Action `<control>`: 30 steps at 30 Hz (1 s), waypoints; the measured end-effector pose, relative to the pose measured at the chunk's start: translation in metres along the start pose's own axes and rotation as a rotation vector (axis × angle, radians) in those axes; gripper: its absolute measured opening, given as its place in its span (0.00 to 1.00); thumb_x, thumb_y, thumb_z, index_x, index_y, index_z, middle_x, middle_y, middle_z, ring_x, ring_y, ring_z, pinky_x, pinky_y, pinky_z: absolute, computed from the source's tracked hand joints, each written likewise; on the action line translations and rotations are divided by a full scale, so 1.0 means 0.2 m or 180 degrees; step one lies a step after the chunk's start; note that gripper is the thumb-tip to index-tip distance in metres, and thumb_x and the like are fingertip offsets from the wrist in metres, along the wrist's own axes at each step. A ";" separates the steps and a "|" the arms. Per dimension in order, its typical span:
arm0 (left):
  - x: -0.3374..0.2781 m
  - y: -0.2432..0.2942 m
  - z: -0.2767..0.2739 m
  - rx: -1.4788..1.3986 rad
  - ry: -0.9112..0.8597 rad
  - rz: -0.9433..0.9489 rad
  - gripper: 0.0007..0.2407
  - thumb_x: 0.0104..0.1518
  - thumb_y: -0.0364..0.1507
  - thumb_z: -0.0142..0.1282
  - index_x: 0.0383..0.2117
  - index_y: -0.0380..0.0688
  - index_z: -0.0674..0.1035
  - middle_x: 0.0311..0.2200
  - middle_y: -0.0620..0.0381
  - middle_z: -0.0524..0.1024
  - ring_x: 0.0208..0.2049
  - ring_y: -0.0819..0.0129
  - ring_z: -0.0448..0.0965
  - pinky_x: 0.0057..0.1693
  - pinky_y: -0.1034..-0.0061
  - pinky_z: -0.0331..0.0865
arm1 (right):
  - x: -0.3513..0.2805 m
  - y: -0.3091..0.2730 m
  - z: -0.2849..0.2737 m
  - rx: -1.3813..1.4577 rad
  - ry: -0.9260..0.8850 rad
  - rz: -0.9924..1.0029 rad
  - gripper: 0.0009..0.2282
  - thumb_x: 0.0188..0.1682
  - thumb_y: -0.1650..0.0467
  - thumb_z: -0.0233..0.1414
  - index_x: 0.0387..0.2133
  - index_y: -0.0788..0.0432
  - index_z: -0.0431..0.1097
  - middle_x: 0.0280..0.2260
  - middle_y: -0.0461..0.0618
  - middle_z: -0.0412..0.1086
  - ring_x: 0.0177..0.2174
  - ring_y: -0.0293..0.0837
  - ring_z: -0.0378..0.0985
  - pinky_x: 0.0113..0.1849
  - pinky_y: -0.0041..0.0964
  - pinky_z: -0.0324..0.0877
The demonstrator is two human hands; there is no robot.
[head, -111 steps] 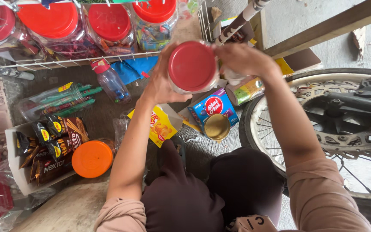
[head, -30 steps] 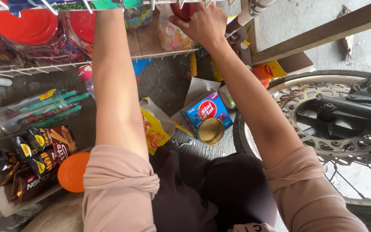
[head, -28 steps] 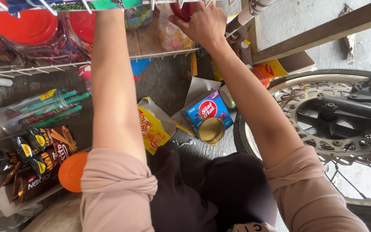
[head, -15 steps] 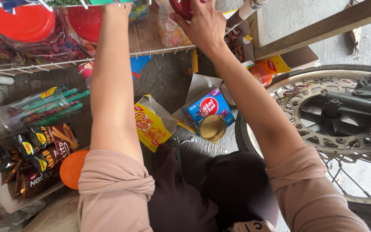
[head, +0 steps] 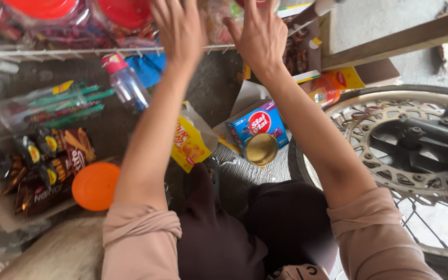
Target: The person sits on the floor and wipes the lids and bodies of several plastic and metal containers with a white cloth. They then wipe individual snack packets and place them back into a cardboard box.
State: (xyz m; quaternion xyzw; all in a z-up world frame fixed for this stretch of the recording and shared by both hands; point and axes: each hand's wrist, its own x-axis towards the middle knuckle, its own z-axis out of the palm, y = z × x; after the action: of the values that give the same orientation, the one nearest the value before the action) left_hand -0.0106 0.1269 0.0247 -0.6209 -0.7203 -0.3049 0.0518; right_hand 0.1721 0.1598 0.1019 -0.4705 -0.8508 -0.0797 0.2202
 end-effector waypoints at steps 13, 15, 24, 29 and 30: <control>-0.80 -0.28 -0.06 0.0339 0.0620 -0.3308 0.35 0.44 0.33 0.70 0.58 0.46 0.61 0.57 0.39 0.62 0.62 0.39 0.62 0.60 0.44 0.59 | -0.42 -0.42 0.07 0.0369 -0.1979 -0.0920 0.13 0.46 0.66 0.59 0.42 0.55 0.71 0.36 0.58 0.73 0.26 0.60 0.80 0.25 0.52 0.73; -0.83 -0.43 -0.05 0.0069 0.0370 -0.3541 0.41 0.38 0.36 0.76 0.58 0.44 0.59 0.57 0.37 0.62 0.58 0.37 0.64 0.55 0.42 0.61 | -0.47 -0.41 0.09 0.0411 -0.2111 -0.0928 0.13 0.45 0.66 0.58 0.42 0.56 0.71 0.35 0.58 0.73 0.26 0.61 0.80 0.26 0.53 0.73; -1.03 -0.77 0.00 -0.1570 -0.0674 -0.2986 0.34 0.35 0.28 0.76 0.51 0.40 0.66 0.45 0.45 0.76 0.47 0.53 0.80 0.54 0.60 0.75 | -0.43 -0.36 0.04 0.1016 -0.2143 -0.0518 0.14 0.44 0.64 0.61 0.41 0.54 0.73 0.36 0.54 0.76 0.31 0.61 0.80 0.31 0.55 0.74; -1.00 -0.78 -0.06 -0.2933 -0.1605 -0.1639 0.38 0.31 0.23 0.70 0.57 0.43 0.66 0.49 0.51 0.75 0.52 0.58 0.77 0.55 0.65 0.73 | -0.27 -0.34 -0.07 0.1989 -0.2004 -0.0599 0.24 0.41 0.68 0.64 0.54 0.49 0.70 0.46 0.53 0.72 0.43 0.59 0.79 0.43 0.50 0.75; -0.96 -0.76 -0.07 -0.2874 -0.1578 -0.1217 0.38 0.32 0.23 0.70 0.58 0.42 0.65 0.50 0.50 0.74 0.54 0.56 0.76 0.57 0.64 0.71 | -0.24 -0.33 -0.09 0.2220 -0.1916 -0.0836 0.29 0.39 0.69 0.65 0.57 0.50 0.68 0.51 0.54 0.70 0.46 0.60 0.77 0.45 0.50 0.74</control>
State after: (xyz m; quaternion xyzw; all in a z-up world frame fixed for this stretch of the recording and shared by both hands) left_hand -0.1117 -0.0523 -0.1086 -0.4927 -0.6085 -0.4323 -0.4474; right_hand 0.1445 0.0807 0.1009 -0.2592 -0.9050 0.3231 0.0968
